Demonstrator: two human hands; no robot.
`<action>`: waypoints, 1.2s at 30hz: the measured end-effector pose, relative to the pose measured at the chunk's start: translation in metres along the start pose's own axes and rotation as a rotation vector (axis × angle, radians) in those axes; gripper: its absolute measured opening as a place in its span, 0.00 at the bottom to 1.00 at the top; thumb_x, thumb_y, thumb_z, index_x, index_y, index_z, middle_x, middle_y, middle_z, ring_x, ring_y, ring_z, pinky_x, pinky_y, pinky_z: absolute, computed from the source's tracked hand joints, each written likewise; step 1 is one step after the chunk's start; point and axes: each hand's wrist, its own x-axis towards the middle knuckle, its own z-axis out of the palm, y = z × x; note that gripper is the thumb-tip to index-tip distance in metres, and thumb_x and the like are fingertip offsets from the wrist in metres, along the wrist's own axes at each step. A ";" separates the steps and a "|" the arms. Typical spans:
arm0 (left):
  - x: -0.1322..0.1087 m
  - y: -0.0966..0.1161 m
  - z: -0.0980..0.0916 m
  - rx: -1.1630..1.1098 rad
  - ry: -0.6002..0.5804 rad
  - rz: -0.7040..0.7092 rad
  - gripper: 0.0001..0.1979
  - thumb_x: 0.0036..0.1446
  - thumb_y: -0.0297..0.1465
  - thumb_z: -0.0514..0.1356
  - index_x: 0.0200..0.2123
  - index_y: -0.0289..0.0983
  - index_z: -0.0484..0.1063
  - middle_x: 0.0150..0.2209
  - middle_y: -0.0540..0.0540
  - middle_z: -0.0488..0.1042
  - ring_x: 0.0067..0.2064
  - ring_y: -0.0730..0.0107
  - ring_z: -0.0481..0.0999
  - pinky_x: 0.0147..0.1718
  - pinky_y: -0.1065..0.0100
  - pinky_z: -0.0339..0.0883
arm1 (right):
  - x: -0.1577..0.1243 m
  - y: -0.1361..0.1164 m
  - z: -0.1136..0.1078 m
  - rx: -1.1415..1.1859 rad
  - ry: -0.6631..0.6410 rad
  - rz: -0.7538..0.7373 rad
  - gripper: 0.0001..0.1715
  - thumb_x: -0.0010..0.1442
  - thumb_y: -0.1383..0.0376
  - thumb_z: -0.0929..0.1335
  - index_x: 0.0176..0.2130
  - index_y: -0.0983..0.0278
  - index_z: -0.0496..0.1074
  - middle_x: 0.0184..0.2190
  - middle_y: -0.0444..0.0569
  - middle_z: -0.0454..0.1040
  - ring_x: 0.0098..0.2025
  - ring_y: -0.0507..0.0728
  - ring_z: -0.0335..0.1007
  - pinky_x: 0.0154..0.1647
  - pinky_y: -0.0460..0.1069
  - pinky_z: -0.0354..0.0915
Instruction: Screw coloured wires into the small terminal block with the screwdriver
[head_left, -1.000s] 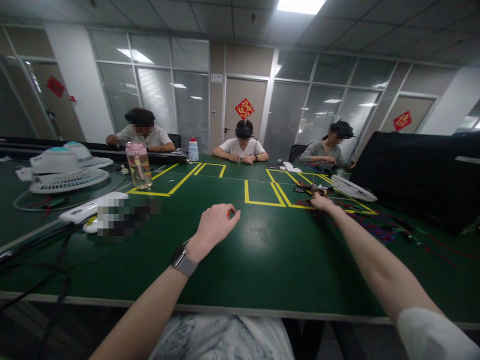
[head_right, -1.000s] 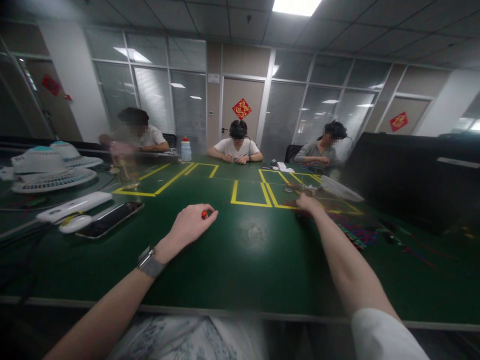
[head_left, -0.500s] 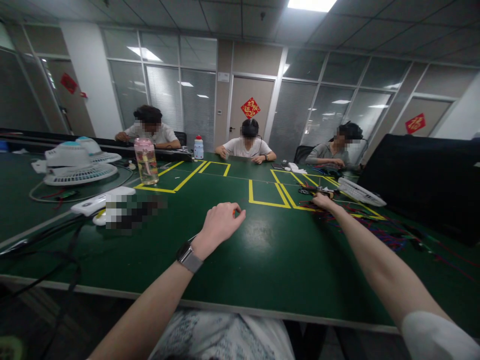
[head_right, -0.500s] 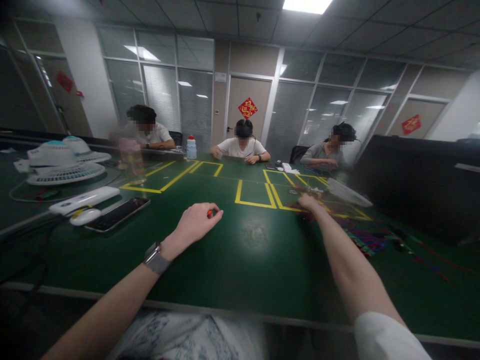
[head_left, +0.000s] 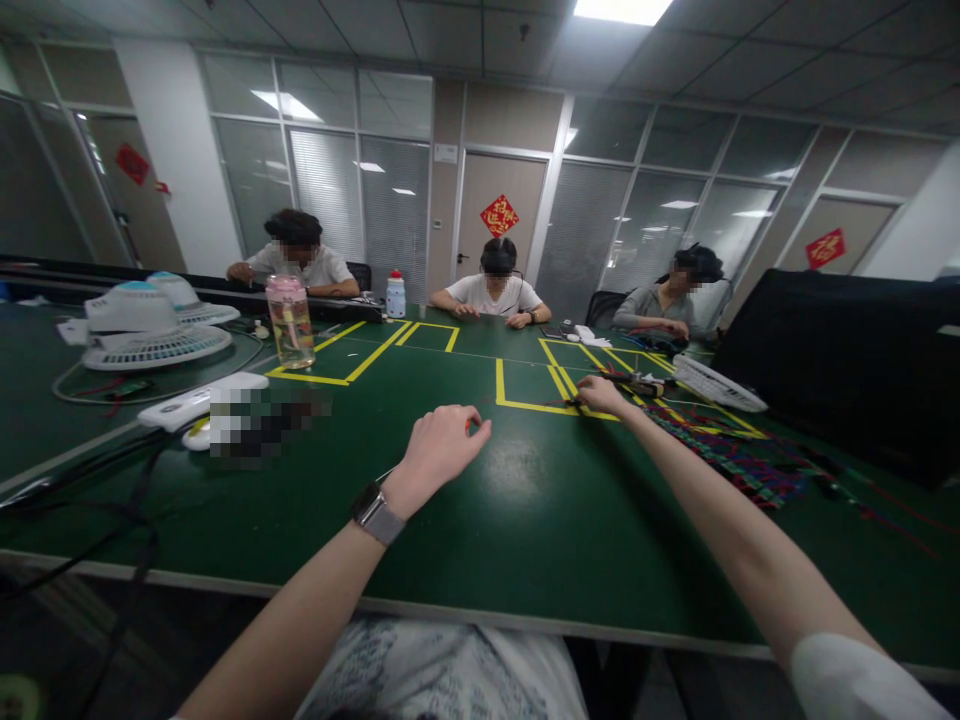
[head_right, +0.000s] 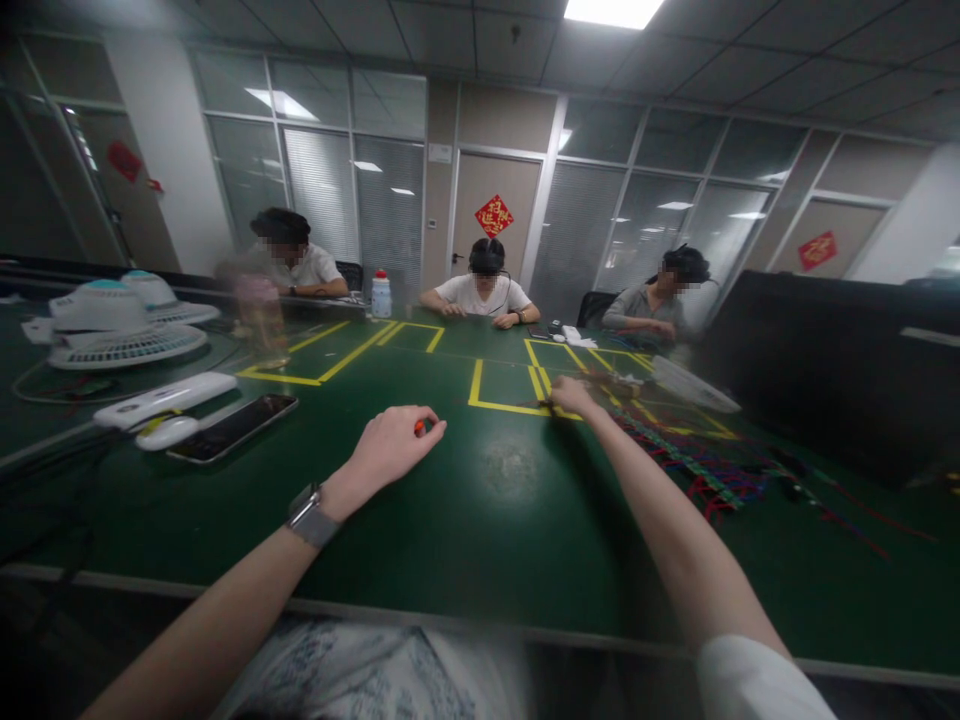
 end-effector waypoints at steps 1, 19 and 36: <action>0.000 0.000 0.000 0.000 -0.001 0.003 0.19 0.59 0.44 0.49 0.36 0.41 0.75 0.35 0.45 0.78 0.36 0.62 0.76 0.33 0.66 0.66 | -0.002 -0.008 0.005 -0.017 0.004 -0.002 0.14 0.62 0.64 0.65 0.46 0.70 0.70 0.41 0.56 0.75 0.44 0.58 0.72 0.44 0.49 0.67; -0.002 0.005 -0.002 0.026 -0.021 0.007 0.17 0.59 0.42 0.50 0.36 0.40 0.76 0.36 0.44 0.78 0.37 0.61 0.76 0.33 0.66 0.65 | -0.017 -0.093 0.045 -0.183 0.105 0.033 0.14 0.62 0.66 0.65 0.47 0.70 0.70 0.45 0.58 0.72 0.47 0.60 0.71 0.46 0.56 0.67; -0.002 0.008 0.001 -0.309 0.250 0.114 0.17 0.61 0.28 0.45 0.49 0.36 0.68 0.35 0.44 0.75 0.34 0.66 0.73 0.35 0.66 0.63 | -0.175 -0.102 0.050 0.940 -0.226 -0.438 0.21 0.48 0.66 0.72 0.44 0.66 0.74 0.35 0.52 0.80 0.38 0.59 0.77 0.47 0.57 0.69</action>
